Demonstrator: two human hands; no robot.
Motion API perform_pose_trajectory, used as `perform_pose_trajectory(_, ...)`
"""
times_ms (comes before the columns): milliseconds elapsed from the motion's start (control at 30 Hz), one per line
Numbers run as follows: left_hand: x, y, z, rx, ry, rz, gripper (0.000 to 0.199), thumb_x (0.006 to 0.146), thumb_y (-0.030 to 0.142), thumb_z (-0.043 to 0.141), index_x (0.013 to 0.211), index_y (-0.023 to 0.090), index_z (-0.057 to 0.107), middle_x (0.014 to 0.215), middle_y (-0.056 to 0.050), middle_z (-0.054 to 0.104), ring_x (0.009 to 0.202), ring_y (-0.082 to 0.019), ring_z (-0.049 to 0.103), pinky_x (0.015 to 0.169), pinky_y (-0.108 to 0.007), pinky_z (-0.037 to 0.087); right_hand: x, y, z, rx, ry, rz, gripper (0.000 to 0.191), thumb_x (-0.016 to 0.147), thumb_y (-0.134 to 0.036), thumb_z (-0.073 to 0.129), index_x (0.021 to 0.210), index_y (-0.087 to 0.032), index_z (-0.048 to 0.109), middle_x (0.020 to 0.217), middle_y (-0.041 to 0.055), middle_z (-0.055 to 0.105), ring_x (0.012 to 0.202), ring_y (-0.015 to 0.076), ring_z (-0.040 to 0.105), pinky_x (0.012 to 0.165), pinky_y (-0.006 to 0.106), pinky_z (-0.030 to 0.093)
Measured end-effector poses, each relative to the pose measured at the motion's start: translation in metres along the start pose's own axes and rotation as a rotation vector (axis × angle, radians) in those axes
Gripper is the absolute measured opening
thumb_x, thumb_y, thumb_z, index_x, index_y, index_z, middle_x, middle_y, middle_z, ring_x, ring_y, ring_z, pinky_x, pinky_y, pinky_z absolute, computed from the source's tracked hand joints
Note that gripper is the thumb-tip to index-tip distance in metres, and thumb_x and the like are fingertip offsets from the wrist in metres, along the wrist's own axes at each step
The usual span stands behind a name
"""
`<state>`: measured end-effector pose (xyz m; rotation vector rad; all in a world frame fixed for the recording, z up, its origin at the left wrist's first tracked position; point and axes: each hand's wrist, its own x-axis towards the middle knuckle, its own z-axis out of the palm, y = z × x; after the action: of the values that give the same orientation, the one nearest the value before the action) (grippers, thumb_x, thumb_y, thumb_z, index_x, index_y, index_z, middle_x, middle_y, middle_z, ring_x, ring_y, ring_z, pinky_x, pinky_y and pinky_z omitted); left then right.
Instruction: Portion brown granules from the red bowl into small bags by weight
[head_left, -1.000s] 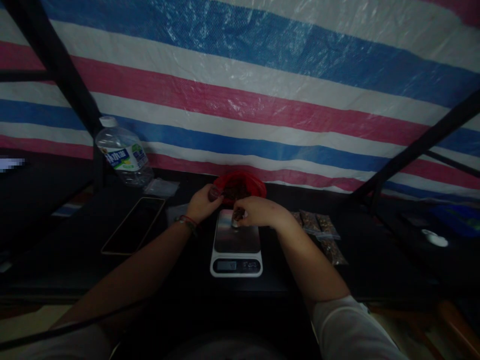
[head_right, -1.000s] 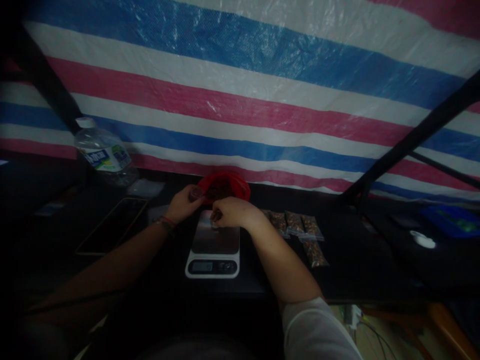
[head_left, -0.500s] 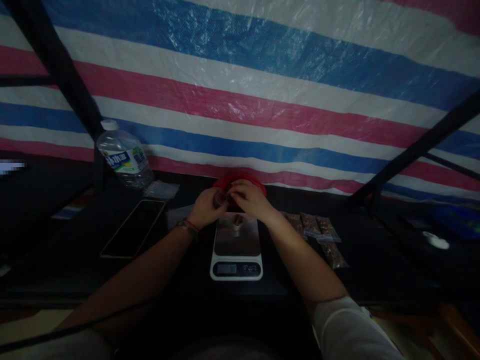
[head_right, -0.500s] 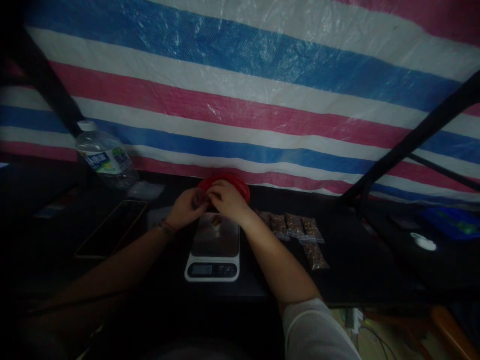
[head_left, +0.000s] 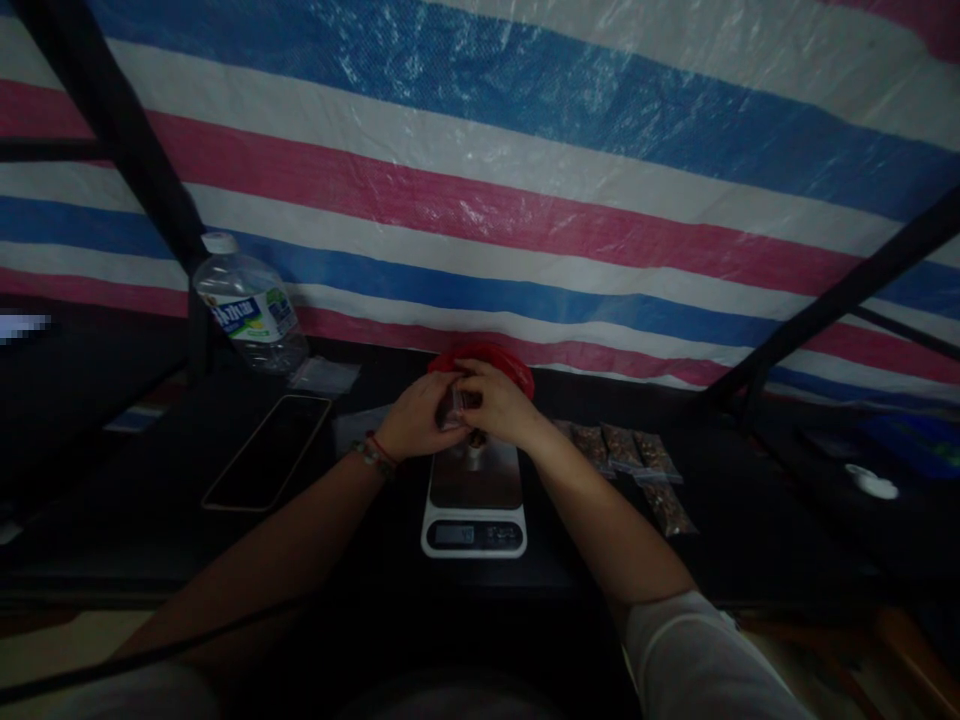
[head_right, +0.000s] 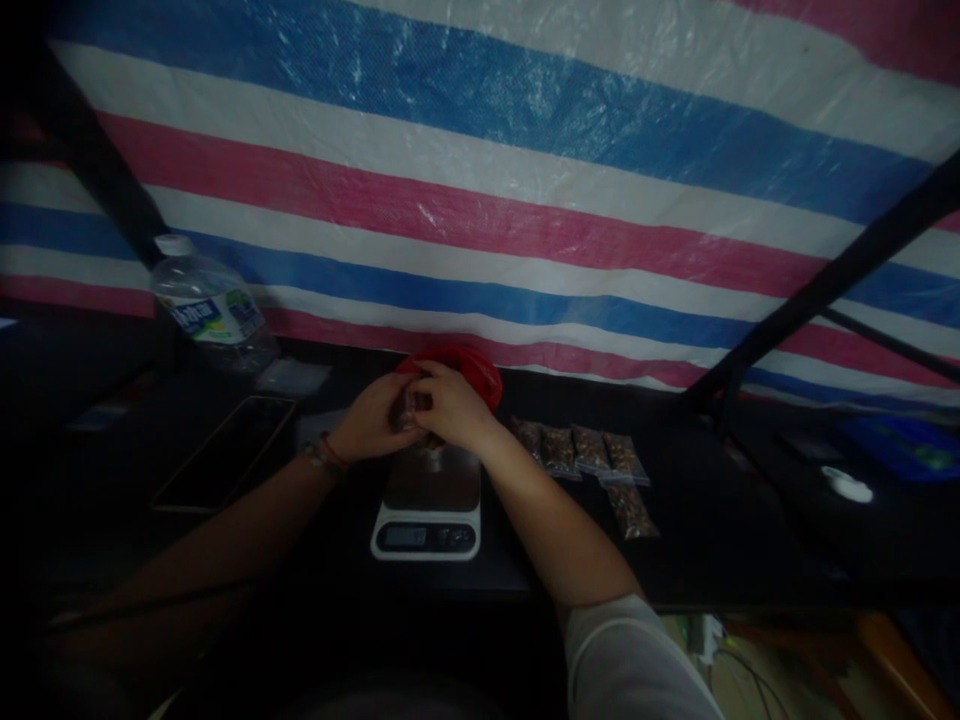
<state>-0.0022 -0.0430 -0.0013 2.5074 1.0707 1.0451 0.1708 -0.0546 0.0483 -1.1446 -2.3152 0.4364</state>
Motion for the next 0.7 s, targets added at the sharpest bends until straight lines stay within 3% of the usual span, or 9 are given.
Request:
perform_pose_trajectory(167,-0.003,-0.01,0.006,-0.039,0.065,-0.027,0.054,0.074,0.043,0.064,0.119,0.017,0.051,0.118,-0.012,0.06,0.113,-0.028,0.056,0.1,-0.04,0.044,-0.002,0.0,-0.022,0.058,0.036,-0.012,0.02,0.088,-0.015,0.052,0.096,-0.019,0.07,0.122,0.0079,0.061,0.12,0.0187,0.052,0.106,0.037,0.037)
perform_pose_trajectory(233,-0.004,-0.016,0.009,-0.043,0.108,-0.082,0.054,0.075,0.044,0.064,0.12,0.017,0.051,0.119,-0.012,0.06,0.113,-0.028,0.056,0.1,-0.04,0.043,-0.007,0.003,-0.037,0.125,-0.013,0.008,0.021,0.089,-0.02,0.052,0.103,-0.018,0.068,0.115,0.008,0.065,0.112,0.0186,0.057,0.101,0.036,0.042)
perform_pose_trajectory(267,-0.004,-0.02,0.011,-0.051,0.126,-0.118,0.054,0.075,0.044,0.063,0.121,0.017,0.051,0.119,-0.012,0.06,0.112,-0.027,0.057,0.1,-0.04,0.044,-0.009,0.005,-0.044,0.172,-0.08,0.019,0.026,0.088,-0.024,0.056,0.112,-0.018,0.065,0.116,0.0082,0.065,0.109,0.019,0.059,0.098,0.036,0.044)
perform_pose_trajectory(333,-0.004,-0.027,0.014,-0.084,0.146,-0.185,0.053,0.077,0.043,0.061,0.122,0.017,0.051,0.117,-0.011,0.061,0.109,-0.026,0.059,0.097,-0.039,0.045,-0.015,0.007,-0.054,0.229,-0.239,0.042,0.056,0.077,-0.03,0.07,0.13,-0.02,0.053,0.124,0.0089,0.062,0.109,0.0208,0.06,0.095,0.035,0.045)
perform_pose_trajectory(400,-0.004,-0.032,0.016,-0.122,0.161,-0.238,0.052,0.079,0.043,0.059,0.122,0.017,0.05,0.112,-0.01,0.062,0.104,-0.025,0.06,0.094,-0.039,0.047,-0.019,0.009,-0.056,0.193,-0.351,0.057,0.082,0.065,-0.03,0.08,0.139,-0.022,0.045,0.132,0.0101,0.057,0.114,0.0237,0.058,0.097,0.036,0.045)
perform_pose_trajectory(433,-0.004,-0.035,0.017,-0.135,0.166,-0.259,0.051,0.079,0.043,0.059,0.122,0.017,0.05,0.11,-0.009,0.063,0.102,-0.024,0.061,0.092,-0.038,0.048,-0.02,0.009,-0.054,0.152,-0.385,0.055,0.087,0.061,-0.029,0.082,0.139,-0.022,0.045,0.134,0.0105,0.056,0.116,0.0248,0.056,0.098,0.037,0.044)
perform_pose_trajectory(567,-0.004,-0.038,0.019,-0.158,0.178,-0.299,0.048,0.079,0.044,0.059,0.118,0.018,0.051,0.105,-0.007,0.065,0.094,-0.022,0.063,0.087,-0.036,0.05,-0.017,0.012,-0.038,0.023,-0.482,0.013,0.076,0.06,-0.026,0.082,0.131,-0.021,0.054,0.131,0.0098,0.058,0.116,0.0255,0.056,0.097,0.035,0.043)
perform_pose_trajectory(700,-0.004,-0.04,0.02,-0.16,0.183,-0.306,0.046,0.078,0.045,0.058,0.115,0.018,0.053,0.102,-0.006,0.066,0.091,-0.021,0.063,0.083,-0.034,0.05,-0.013,0.015,-0.023,-0.046,-0.543,0.035,0.062,0.063,-0.025,0.079,0.121,-0.021,0.06,0.114,0.0065,0.067,0.098,0.0218,0.063,0.08,0.028,0.047)
